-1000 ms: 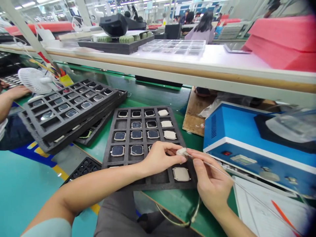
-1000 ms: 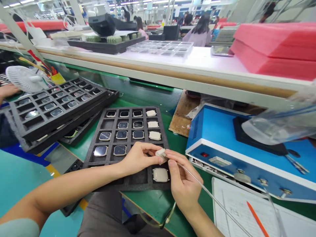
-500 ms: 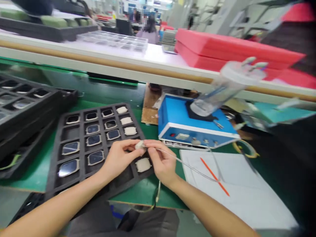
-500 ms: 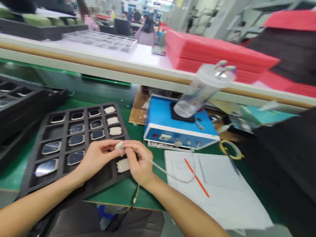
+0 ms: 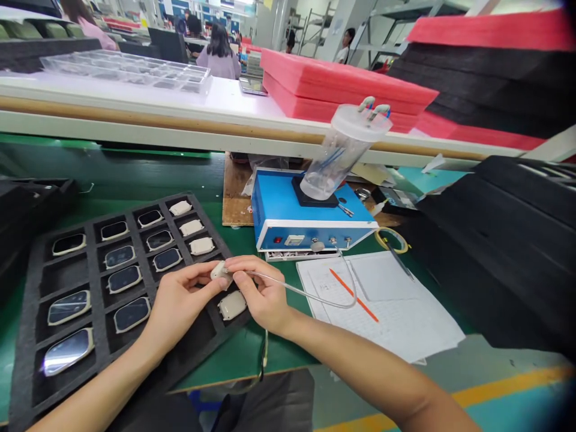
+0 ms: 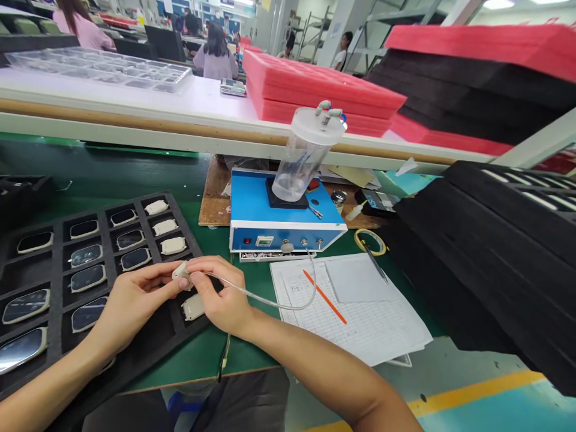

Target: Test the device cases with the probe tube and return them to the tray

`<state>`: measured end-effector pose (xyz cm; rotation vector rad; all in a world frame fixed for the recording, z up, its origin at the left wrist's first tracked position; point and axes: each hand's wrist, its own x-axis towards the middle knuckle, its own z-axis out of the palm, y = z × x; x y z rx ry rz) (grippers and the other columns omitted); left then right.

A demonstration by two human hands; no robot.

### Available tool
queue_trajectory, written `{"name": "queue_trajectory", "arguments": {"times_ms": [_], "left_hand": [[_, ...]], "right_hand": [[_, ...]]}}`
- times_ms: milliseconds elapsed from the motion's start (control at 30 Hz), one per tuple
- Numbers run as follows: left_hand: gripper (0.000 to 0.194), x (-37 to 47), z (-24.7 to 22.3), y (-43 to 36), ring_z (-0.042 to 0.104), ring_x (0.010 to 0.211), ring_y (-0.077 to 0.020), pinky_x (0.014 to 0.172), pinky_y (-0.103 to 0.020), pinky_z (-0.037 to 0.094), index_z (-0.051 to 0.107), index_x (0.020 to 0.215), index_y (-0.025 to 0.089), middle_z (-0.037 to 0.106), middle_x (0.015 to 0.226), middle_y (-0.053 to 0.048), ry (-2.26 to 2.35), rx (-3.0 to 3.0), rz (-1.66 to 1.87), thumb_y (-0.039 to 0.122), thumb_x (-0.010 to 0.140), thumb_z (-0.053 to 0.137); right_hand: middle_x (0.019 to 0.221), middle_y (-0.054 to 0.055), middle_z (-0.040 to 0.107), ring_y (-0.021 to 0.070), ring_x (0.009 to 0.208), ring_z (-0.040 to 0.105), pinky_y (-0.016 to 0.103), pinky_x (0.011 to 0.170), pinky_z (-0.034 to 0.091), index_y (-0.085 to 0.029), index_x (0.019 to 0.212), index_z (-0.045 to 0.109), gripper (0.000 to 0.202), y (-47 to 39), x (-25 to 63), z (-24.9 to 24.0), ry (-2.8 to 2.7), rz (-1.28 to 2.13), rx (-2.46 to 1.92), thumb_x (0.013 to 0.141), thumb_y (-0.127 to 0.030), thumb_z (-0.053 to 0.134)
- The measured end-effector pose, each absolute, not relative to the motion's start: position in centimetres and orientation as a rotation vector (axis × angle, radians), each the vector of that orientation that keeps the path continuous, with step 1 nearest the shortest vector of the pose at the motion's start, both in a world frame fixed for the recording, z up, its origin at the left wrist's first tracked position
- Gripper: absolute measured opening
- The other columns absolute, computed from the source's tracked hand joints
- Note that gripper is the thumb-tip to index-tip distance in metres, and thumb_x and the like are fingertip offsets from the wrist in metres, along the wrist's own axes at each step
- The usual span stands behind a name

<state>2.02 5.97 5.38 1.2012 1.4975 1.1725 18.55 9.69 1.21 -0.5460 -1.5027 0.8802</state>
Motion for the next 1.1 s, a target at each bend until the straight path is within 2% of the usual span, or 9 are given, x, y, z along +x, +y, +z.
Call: {"name": "queue_trajectory", "arguments": {"times_ms": [733, 933, 1100], "left_hand": [[0.051, 2.2, 5.8, 5.9, 0.071, 0.074, -0.0200, 0.070, -0.028, 0.059, 0.086, 0.101, 0.018, 0.082, 0.085, -0.007, 1.483, 1.138, 1.170, 0.048, 0.062, 0.094], [0.048, 2.3, 5.5, 6.0, 0.072, 0.074, -0.0201, 0.072, -0.029, 0.059, 0.085, 0.106, 0.016, 0.082, 0.088, -0.007, 1.471, 1.228, 1.165, 0.047, 0.069, 0.089], [0.040, 1.3, 7.8, 5.6, 0.072, 0.073, -0.0215, 0.072, -0.031, 0.058, 0.080, 0.102, 0.014, 0.081, 0.087, -0.009, 1.527, 1.427, 1.052, 0.041, 0.073, 0.081]], "right_hand": [[0.104, 0.007, 0.082, 0.0223, 0.102, 0.078, 0.039, 0.092, 0.066, -0.026, 0.100, 0.077, 0.016, 9.6, 18.7, 1.2, -1.529, 0.887, -0.576, 0.102, -0.031, 0.062], [0.102, 0.008, 0.081, 0.0217, 0.102, 0.078, 0.038, 0.091, 0.066, -0.025, 0.099, 0.078, 0.016, 9.7, 18.7, 1.2, -1.530, 0.876, -0.569, 0.101, -0.029, 0.063], [0.104, 0.008, 0.082, 0.0223, 0.100, 0.078, 0.039, 0.090, 0.065, -0.024, 0.098, 0.077, 0.017, 9.0, 19.3, 1.0, -1.511, 0.861, -0.596, 0.101, -0.032, 0.062]]}}
